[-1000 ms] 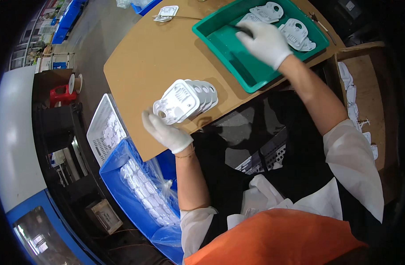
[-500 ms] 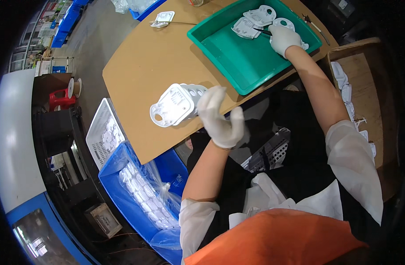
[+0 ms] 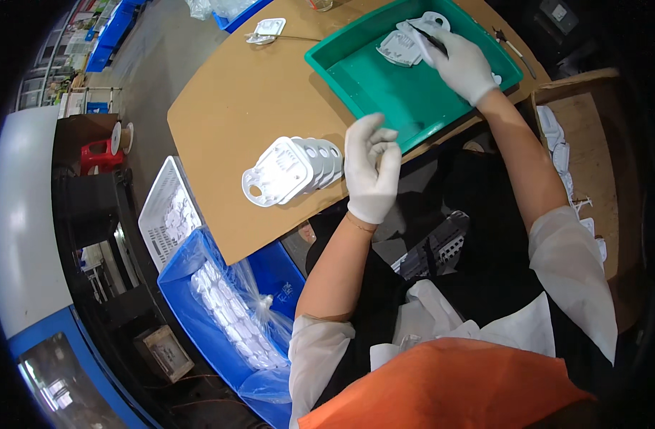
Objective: Assembling small plastic electronic housings by using a precision applicator tool and then stacking the processed parts into a container.
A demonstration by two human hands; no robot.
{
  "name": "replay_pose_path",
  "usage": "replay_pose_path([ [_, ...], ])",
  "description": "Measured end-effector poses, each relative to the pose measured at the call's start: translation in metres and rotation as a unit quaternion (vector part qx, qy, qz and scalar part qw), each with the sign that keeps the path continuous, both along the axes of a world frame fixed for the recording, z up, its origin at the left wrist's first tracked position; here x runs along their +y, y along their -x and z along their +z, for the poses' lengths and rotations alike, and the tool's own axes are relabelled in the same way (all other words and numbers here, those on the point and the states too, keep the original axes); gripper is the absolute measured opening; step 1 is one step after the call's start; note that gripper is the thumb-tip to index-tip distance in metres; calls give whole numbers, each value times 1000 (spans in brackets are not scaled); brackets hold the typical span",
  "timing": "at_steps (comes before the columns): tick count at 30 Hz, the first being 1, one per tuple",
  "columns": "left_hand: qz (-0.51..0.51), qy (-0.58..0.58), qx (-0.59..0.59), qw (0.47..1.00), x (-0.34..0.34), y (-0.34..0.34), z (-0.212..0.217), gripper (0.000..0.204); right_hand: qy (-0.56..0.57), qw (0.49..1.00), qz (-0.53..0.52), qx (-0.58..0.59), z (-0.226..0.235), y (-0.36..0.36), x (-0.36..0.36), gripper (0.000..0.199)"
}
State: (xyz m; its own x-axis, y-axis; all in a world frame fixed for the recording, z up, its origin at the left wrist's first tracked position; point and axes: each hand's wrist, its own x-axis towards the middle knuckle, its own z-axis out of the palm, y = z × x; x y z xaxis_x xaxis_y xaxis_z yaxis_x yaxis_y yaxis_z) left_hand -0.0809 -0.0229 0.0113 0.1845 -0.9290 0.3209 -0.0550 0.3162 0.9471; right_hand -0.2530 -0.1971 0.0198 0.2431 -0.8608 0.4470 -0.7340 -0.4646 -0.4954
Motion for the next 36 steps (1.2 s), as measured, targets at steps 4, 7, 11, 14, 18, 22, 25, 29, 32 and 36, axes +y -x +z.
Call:
replay_pose_path([
  [4,-106,-104,285,947,-7,-10,7,80,-88,946,272,-152,38,-25,56,14],
  [7,-216,-149,342,902,1,-27,6,99,-130,878,435,-150,55,-35,77,26],
  [11,-128,-75,299,943,5,-23,14,96,-90,866,473,-135,48,-41,78,23],
  [14,-79,-34,226,970,4,-26,11,96,-128,857,478,-144,51,-42,78,23],
  [18,-21,35,159,986,1,-30,8,99,-88,909,375,-161,49,-46,83,21],
  [22,32,53,100,993,1,-33,5,95,-64,941,321,-86,49,-46,89,32],
  [25,55,28,117,991,4,-30,13,95,-46,948,310,-57,46,-48,93,32],
  [29,61,-5,165,984,5,-30,16,99,-36,945,313,-86,51,-50,101,31],
  [32,55,16,159,986,5,-24,19,102,-38,940,331,-79,56,-52,110,31],
  [36,71,24,119,990,3,-26,9,102,-62,934,343,-79,56,-52,113,30],
])
